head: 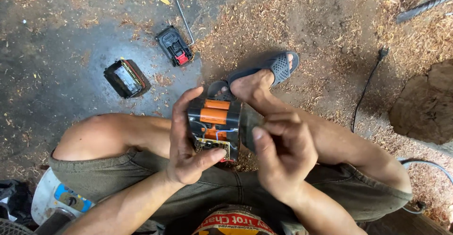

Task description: The person sits on the ground repairing a cordless tool battery pack. They pry open the pack's casing, remove and reposition the battery cells and circuit board, handle the wires and a small circuit module, and press the housing parts back together while checking the internal components.

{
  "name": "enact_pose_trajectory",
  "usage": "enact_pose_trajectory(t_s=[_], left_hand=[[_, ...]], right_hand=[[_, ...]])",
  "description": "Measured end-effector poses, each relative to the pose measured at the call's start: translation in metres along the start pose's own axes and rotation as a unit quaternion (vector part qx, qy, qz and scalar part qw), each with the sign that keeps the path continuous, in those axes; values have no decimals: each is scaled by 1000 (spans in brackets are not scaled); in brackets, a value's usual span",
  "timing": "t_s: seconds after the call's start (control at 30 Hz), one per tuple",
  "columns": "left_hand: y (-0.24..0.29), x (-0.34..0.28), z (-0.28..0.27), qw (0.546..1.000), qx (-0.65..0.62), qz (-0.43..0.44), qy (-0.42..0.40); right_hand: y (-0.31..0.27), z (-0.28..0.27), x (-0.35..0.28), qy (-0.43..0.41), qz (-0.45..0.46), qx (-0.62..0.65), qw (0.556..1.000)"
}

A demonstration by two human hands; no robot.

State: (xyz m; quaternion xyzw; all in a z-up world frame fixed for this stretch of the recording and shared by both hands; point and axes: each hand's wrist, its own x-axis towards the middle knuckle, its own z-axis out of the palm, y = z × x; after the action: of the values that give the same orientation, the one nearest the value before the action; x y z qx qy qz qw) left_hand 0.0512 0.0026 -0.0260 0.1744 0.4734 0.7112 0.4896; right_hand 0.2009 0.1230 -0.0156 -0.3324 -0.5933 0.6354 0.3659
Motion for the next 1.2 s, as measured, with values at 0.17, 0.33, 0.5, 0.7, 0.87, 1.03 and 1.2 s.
enact_pose_trajectory(t_s=[0.17, 0.33, 0.5, 0.7, 0.87, 1.03, 1.2], left_hand=[[-2, -1, -2, 1000, 17, 2, 7], [0, 1, -3, 1000, -19, -21, -6], [5, 6, -1, 985, -159, -67, 5], [7, 7, -2, 980, -178, -85, 24], [5, 7, -1, 980, -179, -85, 14], [4, 5, 1, 979, -178, -101, -4], [2, 5, 3, 978, -181, -101, 14]], right_hand=[[-9, 8, 1, -61, -71, -122, 988], [1, 3, -3, -102, -112, -163, 975], [-3, 4, -5, -145, -153, -170, 963], [-5, 5, -7, -164, -142, -196, 956], [4, 4, -13, -143, -138, -204, 959], [11, 8, -14, -105, -187, -173, 961], [13, 8, -17, -111, -173, -177, 963]])
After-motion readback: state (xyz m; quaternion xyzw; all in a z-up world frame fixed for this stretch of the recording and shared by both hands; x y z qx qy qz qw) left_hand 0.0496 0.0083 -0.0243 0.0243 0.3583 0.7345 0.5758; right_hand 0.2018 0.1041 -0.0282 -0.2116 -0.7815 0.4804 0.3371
